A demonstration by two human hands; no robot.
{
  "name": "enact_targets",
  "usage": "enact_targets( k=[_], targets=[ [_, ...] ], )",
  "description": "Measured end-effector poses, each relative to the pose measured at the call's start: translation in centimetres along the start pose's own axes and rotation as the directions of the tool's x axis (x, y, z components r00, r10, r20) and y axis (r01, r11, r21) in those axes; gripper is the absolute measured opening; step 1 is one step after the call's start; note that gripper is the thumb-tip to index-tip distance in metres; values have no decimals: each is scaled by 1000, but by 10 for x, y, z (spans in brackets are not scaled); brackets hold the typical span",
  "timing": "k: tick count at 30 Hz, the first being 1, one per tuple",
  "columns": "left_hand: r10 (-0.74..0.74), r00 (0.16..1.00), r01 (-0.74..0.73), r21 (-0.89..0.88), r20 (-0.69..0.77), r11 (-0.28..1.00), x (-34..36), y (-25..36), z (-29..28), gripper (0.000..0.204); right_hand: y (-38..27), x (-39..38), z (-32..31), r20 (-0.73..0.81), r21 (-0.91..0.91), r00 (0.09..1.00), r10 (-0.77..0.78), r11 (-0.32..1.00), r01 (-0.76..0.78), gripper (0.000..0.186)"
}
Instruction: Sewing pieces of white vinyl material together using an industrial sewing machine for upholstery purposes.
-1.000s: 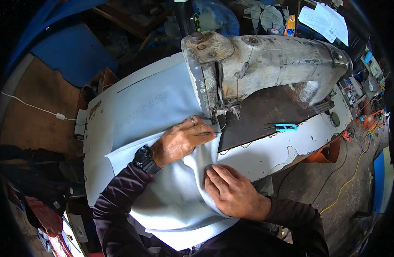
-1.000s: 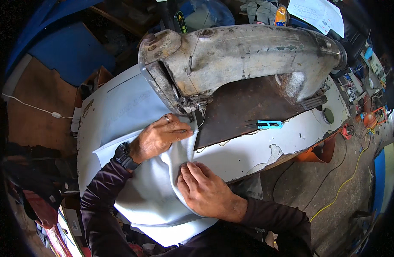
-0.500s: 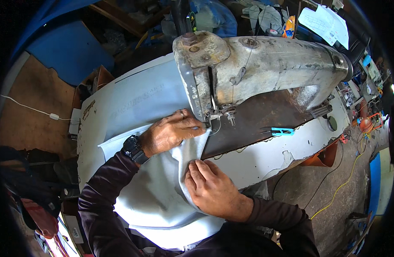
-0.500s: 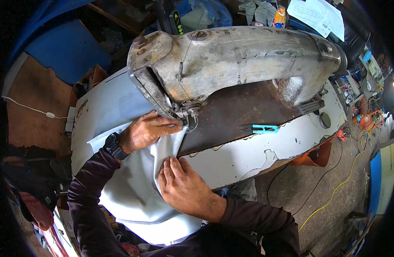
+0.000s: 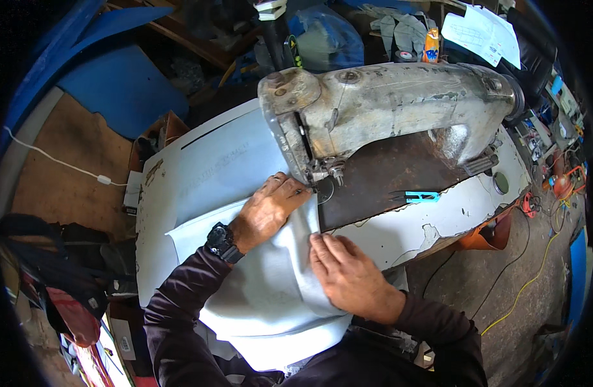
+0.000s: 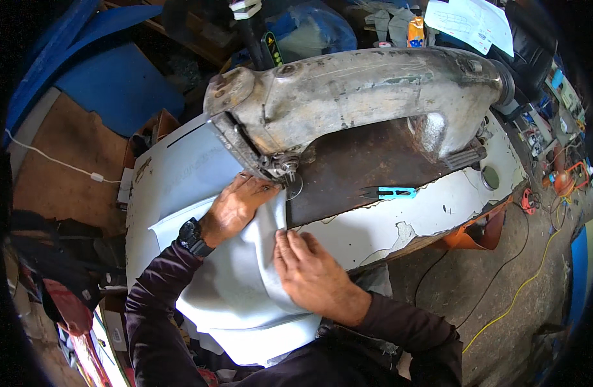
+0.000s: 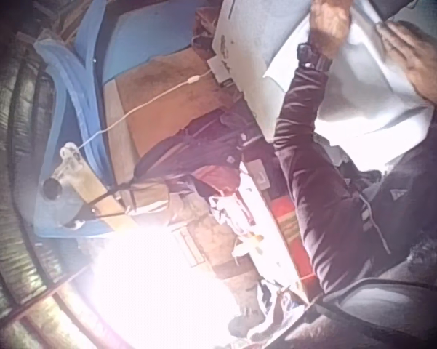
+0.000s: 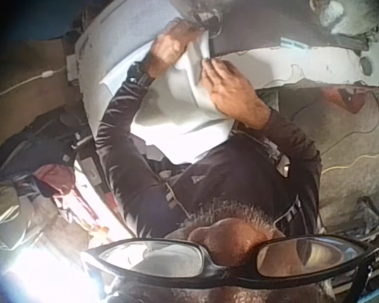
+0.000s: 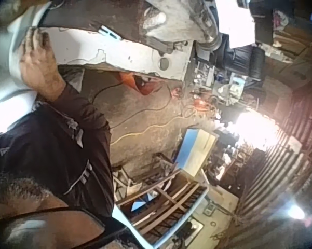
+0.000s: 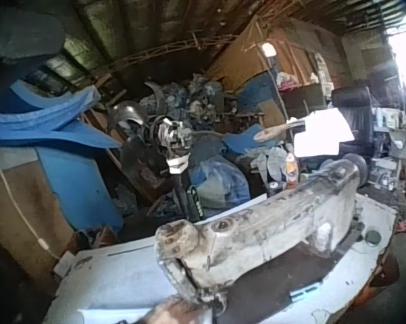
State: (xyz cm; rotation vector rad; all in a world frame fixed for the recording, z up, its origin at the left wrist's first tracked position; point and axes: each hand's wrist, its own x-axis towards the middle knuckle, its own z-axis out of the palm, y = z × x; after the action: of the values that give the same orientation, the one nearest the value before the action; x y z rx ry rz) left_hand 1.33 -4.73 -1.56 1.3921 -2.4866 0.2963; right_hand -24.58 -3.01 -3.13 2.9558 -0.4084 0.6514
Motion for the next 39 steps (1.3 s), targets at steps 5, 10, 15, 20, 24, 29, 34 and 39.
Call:
enact_targets(
  k=[5,10,15,20,24,29,34,39],
  targets=[
    [-93,995,94,39,-16,995,-2,18,4,45,25,-15,-11,-8,42,998,-68,997,68,41],
    [-221,975,221,-13,-36,975,0,33,13,47,50,-24,-15,-52,172,995,-91,980,98,34],
    [-252,965,255,35,-71,966,2,42,17,45,58,-27,-19,-56,175,995,-83,980,92,31],
    [-287,957,289,53,-38,956,3,46,17,45,63,-26,-18,-48,196,996,-74,977,82,30],
    [-282,958,285,71,-46,956,3,46,20,44,63,-26,-20,-31,208,998,-58,976,63,32],
    [-288,956,291,63,-58,955,5,42,24,44,64,-24,-18,-25,203,999,-46,978,50,32],
    [-319,947,321,78,-38,944,11,31,26,43,67,-17,-10,-68,181,998,-19,983,31,31],
    [-231,963,202,-195,-142,960,18,-11,24,26,64,-3,-6,-62,207,997,-34,977,46,34]
  ],
)
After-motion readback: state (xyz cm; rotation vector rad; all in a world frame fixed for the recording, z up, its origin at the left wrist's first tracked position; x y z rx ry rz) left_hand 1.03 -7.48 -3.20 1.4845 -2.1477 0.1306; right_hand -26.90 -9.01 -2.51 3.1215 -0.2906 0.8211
